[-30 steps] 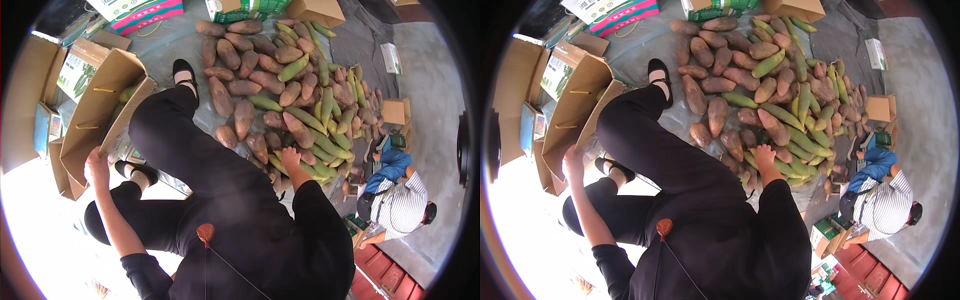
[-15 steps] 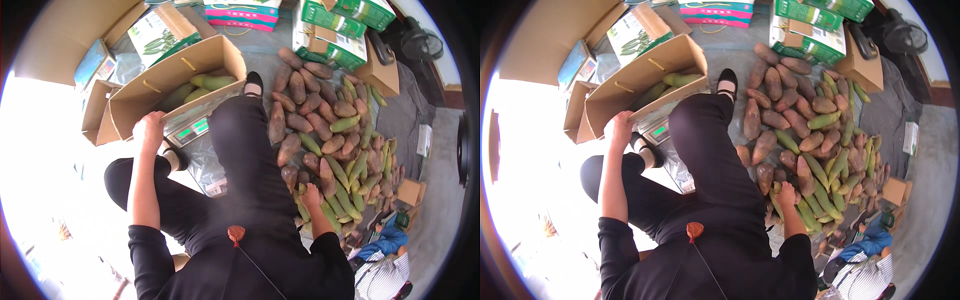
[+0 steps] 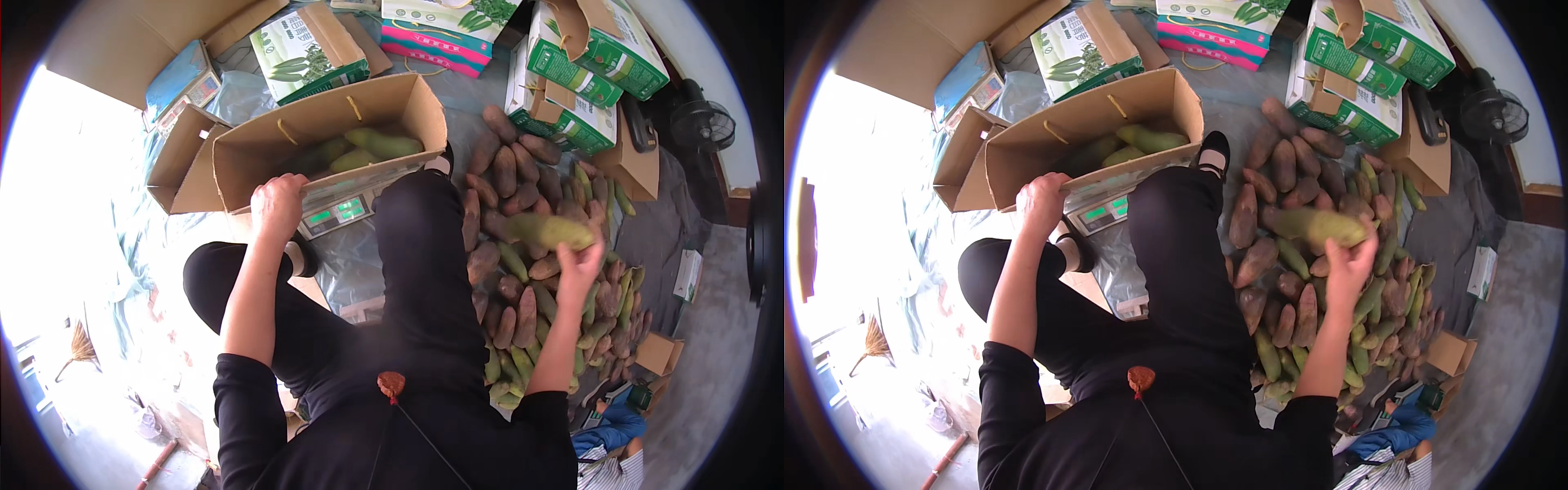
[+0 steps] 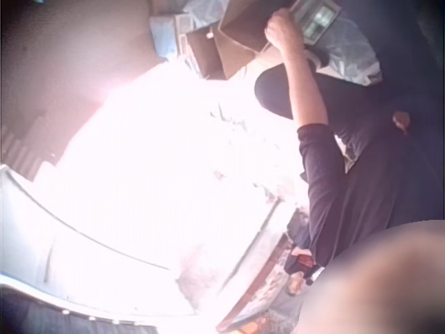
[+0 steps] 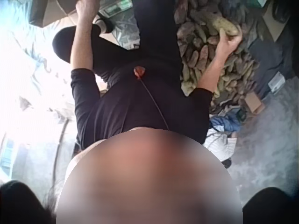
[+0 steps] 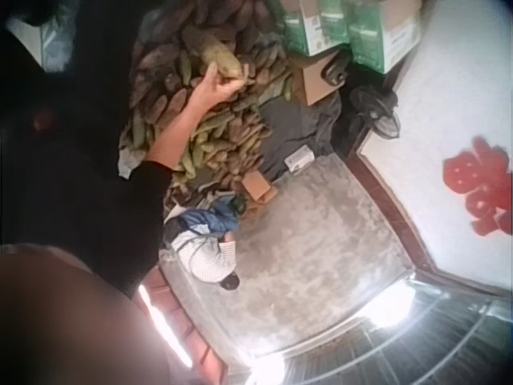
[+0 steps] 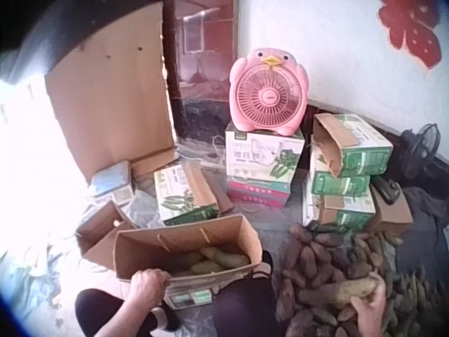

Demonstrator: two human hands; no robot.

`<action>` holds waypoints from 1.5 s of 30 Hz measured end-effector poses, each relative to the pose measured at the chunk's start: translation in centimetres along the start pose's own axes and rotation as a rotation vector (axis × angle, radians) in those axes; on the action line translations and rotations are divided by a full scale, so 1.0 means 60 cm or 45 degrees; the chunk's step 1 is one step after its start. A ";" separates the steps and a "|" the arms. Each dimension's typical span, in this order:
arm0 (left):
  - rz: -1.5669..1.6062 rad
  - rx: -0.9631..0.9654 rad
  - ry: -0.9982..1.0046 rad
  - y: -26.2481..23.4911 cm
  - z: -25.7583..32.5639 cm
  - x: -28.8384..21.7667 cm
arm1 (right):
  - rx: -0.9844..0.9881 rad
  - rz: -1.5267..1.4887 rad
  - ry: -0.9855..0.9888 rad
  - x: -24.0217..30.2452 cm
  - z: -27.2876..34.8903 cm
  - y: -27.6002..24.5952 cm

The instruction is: Sorting and packing green produce (likely melons or gourds) into boxes while weighing them.

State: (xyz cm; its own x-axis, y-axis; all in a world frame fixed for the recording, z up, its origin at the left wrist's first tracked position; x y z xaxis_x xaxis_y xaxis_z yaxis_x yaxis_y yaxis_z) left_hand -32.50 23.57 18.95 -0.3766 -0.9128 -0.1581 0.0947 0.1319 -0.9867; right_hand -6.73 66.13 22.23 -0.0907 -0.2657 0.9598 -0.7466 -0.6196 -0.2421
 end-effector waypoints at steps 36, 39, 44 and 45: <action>0.003 0.042 0.001 0.003 -0.011 0.000 | 2.176 2.009 -0.427 -0.149 -0.052 0.768; 0.017 0.042 -0.017 -0.002 -0.013 0.005 | 2.120 1.940 -0.369 -0.132 -0.053 0.764; 0.017 0.047 -0.006 0.001 -0.014 0.002 | 2.130 1.996 -0.497 -0.093 -0.047 0.759; 0.013 0.036 -0.008 0.001 -0.013 0.003 | 2.136 1.990 -0.556 -0.085 -0.046 0.759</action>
State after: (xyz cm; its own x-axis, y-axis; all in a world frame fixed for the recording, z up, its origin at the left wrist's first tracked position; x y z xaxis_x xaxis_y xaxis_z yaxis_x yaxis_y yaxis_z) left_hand -33.28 23.73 18.84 -0.3695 -0.9139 -0.1679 0.1248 0.1303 -0.9836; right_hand -42.11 41.31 6.68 0.4176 -0.9084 -0.0223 0.7390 0.3538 -0.5734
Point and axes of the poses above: each hand's wrist, its own z-axis away from the middle knuckle, its own y-axis out of the palm, x = y × z, the point moved 8 cm from there along -z, towards the middle knuckle, and after that the axes turned 4 degrees about -x, right-handed, at the moved point
